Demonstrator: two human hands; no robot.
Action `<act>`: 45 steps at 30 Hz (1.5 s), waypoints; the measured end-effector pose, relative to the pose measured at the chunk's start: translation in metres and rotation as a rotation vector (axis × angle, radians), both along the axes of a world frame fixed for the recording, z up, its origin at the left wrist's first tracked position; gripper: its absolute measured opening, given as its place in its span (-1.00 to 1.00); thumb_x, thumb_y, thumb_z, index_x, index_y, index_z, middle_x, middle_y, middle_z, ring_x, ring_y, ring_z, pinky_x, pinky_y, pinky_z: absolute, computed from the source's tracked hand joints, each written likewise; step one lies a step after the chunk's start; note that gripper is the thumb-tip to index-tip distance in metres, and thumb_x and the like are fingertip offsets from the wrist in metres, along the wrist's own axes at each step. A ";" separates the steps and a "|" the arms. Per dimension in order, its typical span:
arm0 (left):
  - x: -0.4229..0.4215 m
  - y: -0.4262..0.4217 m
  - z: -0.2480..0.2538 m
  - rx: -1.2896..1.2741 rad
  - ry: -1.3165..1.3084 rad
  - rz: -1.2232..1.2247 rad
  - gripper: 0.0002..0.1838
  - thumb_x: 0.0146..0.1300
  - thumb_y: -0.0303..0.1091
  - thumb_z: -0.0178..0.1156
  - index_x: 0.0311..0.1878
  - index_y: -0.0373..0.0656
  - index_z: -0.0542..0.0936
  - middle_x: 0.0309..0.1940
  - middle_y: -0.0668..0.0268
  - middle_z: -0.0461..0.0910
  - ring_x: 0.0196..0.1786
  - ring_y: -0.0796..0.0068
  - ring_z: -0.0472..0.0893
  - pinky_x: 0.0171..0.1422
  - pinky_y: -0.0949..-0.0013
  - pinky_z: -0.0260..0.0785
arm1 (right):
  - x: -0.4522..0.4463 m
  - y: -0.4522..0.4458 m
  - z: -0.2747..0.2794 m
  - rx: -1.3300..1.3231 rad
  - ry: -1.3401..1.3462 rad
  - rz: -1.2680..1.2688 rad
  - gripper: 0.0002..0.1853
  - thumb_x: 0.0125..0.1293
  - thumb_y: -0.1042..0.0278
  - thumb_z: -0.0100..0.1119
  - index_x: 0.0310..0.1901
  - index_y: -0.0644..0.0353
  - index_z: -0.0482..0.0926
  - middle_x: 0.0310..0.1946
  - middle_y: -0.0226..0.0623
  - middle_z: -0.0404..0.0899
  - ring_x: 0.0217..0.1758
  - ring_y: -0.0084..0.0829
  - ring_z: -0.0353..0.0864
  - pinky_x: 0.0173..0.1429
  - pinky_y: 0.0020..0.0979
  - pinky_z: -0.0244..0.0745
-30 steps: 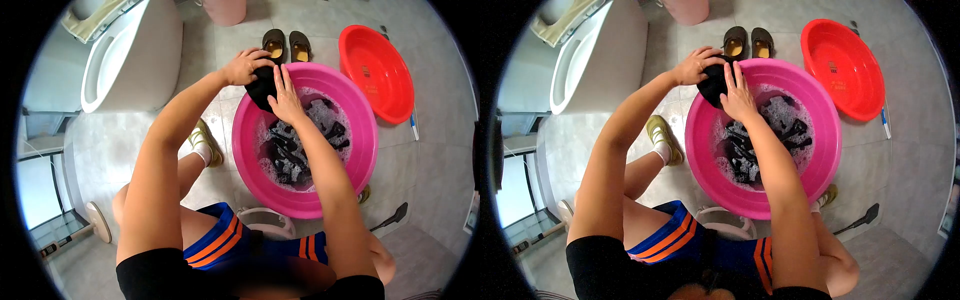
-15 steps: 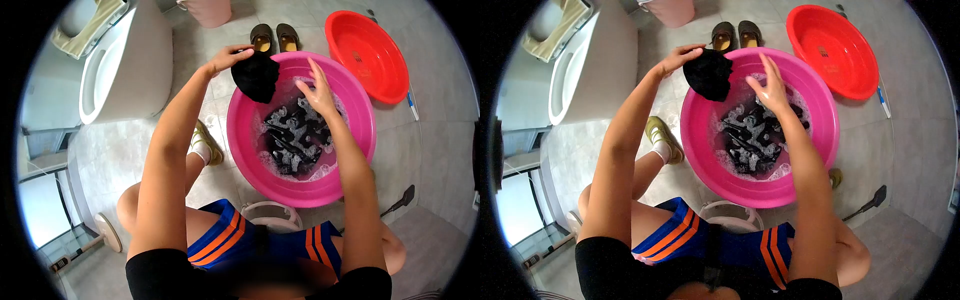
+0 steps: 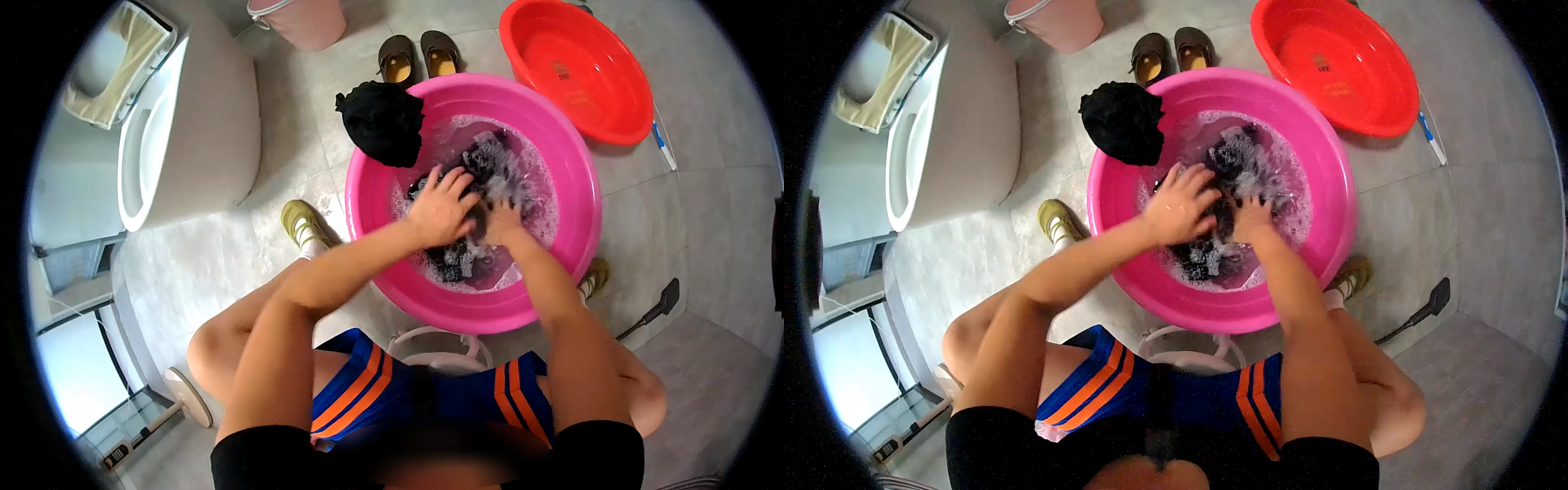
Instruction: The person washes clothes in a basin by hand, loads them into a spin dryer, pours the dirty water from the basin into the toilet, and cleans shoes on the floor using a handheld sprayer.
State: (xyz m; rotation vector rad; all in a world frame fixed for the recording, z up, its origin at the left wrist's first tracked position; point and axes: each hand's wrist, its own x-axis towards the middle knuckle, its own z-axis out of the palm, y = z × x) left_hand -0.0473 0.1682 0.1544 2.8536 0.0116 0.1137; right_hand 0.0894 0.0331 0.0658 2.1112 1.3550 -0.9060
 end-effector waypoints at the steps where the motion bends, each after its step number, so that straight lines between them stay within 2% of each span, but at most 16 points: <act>1: 0.002 -0.014 -0.008 0.010 0.298 0.103 -0.21 0.05 0.12 0.23 0.31 -0.01 0.26 0.36 0.06 0.10 0.43 -0.04 0.03 0.38 -0.23 -0.08 | -0.004 -0.007 -0.036 0.042 -0.009 -0.020 0.19 -0.12 -0.28 0.34 0.48 -0.10 -0.13 0.47 0.02 -0.20 0.53 0.08 -0.29 0.40 0.38 -0.34; 3: 0.006 -0.020 -0.028 0.104 0.752 0.180 0.18 -0.05 0.43 0.20 0.51 0.12 -0.17 0.52 0.11 -0.35 0.52 -0.12 -0.31 0.37 -0.43 -0.26 | -0.016 -0.012 -0.020 0.120 -0.098 -0.016 0.07 -0.05 -0.04 0.33 0.46 -0.02 -0.06 0.43 0.03 -0.04 0.51 0.05 -0.14 0.46 0.20 -0.26; 6: 0.002 -0.024 -0.065 0.201 0.832 0.147 0.22 -0.09 0.33 0.30 0.51 0.04 -0.16 0.52 0.11 -0.25 0.52 -0.09 -0.23 0.40 -0.40 -0.27 | -0.026 -0.003 0.045 -0.020 -0.048 0.034 -0.03 0.07 -0.02 0.28 0.46 0.00 -0.02 0.45 -0.06 -0.03 0.53 0.01 -0.19 0.44 0.27 -0.29; 11: 0.009 -0.017 -0.107 0.084 0.782 0.135 0.07 -0.02 0.09 0.32 0.48 -0.05 -0.02 0.48 0.11 -0.03 0.51 -0.10 -0.13 0.43 -0.32 -0.22 | -0.047 -0.036 0.025 0.452 0.075 -0.057 -0.19 0.10 0.08 0.26 0.38 0.10 0.17 0.34 -0.05 0.16 0.41 -0.01 0.09 0.43 0.00 0.01; 14: 0.016 -0.021 -0.085 0.087 0.844 0.132 -0.22 0.07 -0.15 0.26 0.39 -0.05 0.23 0.47 0.10 0.00 0.50 0.00 -0.05 0.48 -0.13 -0.15 | -0.038 -0.041 0.015 0.156 0.120 -0.067 -0.25 0.12 0.13 0.23 0.34 0.17 0.20 0.36 0.00 0.10 0.42 0.02 0.10 0.41 -0.01 0.08; 16: -0.011 -0.037 -0.085 0.149 0.705 0.163 -0.36 0.13 -0.23 0.17 0.33 -0.02 0.32 0.45 0.13 0.03 0.49 0.07 0.01 0.48 -0.08 -0.11 | -0.035 -0.036 0.008 0.065 0.141 -0.050 -0.40 0.18 0.12 0.18 0.23 0.22 0.37 0.21 0.01 0.34 0.31 -0.06 0.31 0.35 -0.13 0.22; 20: -0.029 -0.042 -0.050 -0.331 0.643 0.529 -0.22 -0.03 -0.16 0.37 0.31 -0.07 0.33 0.39 0.05 0.09 0.42 -0.01 0.14 0.40 0.12 0.18 | -0.021 -0.047 -0.026 0.329 0.501 -0.440 -0.56 0.27 0.17 0.15 0.08 0.29 0.50 -0.07 -0.14 0.60 0.07 -0.28 0.54 0.19 -0.29 0.37; 25: -0.036 -0.061 -0.048 -0.551 0.721 0.651 0.06 -0.32 -0.09 0.57 0.30 -0.08 0.19 0.32 0.01 0.16 0.36 -0.04 0.23 0.35 0.09 0.24 | -0.017 -0.044 0.072 0.481 1.193 -1.236 -0.61 0.34 0.25 0.12 0.12 0.26 0.45 -0.03 -0.31 0.55 0.05 -0.45 0.50 0.17 -0.39 0.37; 26: -0.033 -0.067 -0.048 -0.554 0.682 0.679 0.14 -0.38 -0.07 0.60 0.31 -0.07 0.15 0.32 0.01 0.17 0.36 -0.04 0.24 0.36 0.07 0.24 | -0.017 -0.039 0.086 0.543 1.150 -1.294 -0.58 0.31 0.23 0.16 0.13 0.26 0.44 -0.03 -0.31 0.54 0.04 -0.44 0.51 0.15 -0.40 0.38; 28: -0.024 -0.069 -0.048 -0.776 0.512 0.667 0.22 -0.46 -0.02 0.63 0.30 -0.08 0.10 0.29 -0.06 0.16 0.34 -0.07 0.24 0.39 0.09 0.19 | -0.020 -0.032 0.144 0.548 1.227 -1.145 -0.06 0.17 0.10 0.28 0.41 0.36 -0.05 0.34 0.00 0.13 0.41 -0.22 0.13 0.39 -0.31 0.12; 30: -0.019 -0.074 -0.051 -0.944 0.249 0.778 0.25 -0.47 0.04 0.63 0.32 -0.08 0.09 0.28 -0.07 0.17 0.33 -0.04 0.26 0.39 0.11 0.20 | -0.019 -0.031 0.190 0.737 1.403 -1.095 -0.46 0.11 0.40 0.27 0.14 0.33 0.38 -0.03 -0.14 0.53 0.05 -0.33 0.54 0.14 -0.33 0.44; 32: -0.024 -0.081 -0.025 -1.129 0.236 1.027 0.29 -0.46 0.09 0.62 0.36 -0.07 0.06 0.28 -0.04 0.15 0.32 0.01 0.27 0.38 0.14 0.21 | -0.018 -0.034 0.222 0.943 1.502 -1.158 -0.65 0.10 0.56 0.18 -0.03 0.29 0.47 -0.21 -0.26 0.59 -0.15 -0.40 0.62 0.01 -0.34 0.53; 35: -0.022 -0.094 -0.038 -1.614 0.199 1.012 0.07 -0.14 0.16 0.47 0.38 -0.02 0.13 0.22 0.08 0.34 0.29 0.18 0.32 0.34 0.21 0.21 | -0.014 -0.042 0.236 1.039 1.671 -1.186 -0.60 0.06 0.69 0.09 0.01 0.27 0.45 -0.18 -0.24 0.58 -0.11 -0.36 0.61 0.05 -0.31 0.53; 39: -0.006 -0.092 -0.044 -2.143 0.102 0.915 -0.55 0.33 0.02 0.10 0.13 -0.06 0.44 0.07 0.30 0.50 0.12 0.37 0.46 0.20 0.15 0.28 | -0.004 -0.048 0.212 1.106 1.581 -1.216 -0.57 0.05 0.72 0.10 0.02 0.25 0.45 -0.17 -0.25 0.59 -0.09 -0.36 0.60 0.06 -0.31 0.53; 44: -0.005 -0.064 -0.094 -1.766 -0.213 1.177 -0.51 0.20 -0.21 0.24 0.10 -0.35 0.46 -0.09 0.11 0.60 -0.08 0.24 0.60 0.01 0.25 0.45 | 0.024 -0.054 0.150 1.061 0.808 -1.125 -0.59 0.06 0.60 0.22 0.01 0.32 0.46 -0.20 -0.20 0.60 -0.08 -0.25 0.60 0.07 -0.27 0.50; 45: -0.010 -0.058 -0.068 -1.468 -0.094 1.241 -0.45 0.16 -0.19 0.28 0.11 -0.37 0.44 -0.13 0.08 0.61 -0.11 0.19 0.61 0.02 0.22 0.45 | 0.040 -0.061 0.125 0.924 0.404 -0.848 -0.36 0.04 0.38 0.36 0.17 0.32 0.33 -0.07 -0.03 0.54 0.00 -0.08 0.56 0.13 -0.21 0.45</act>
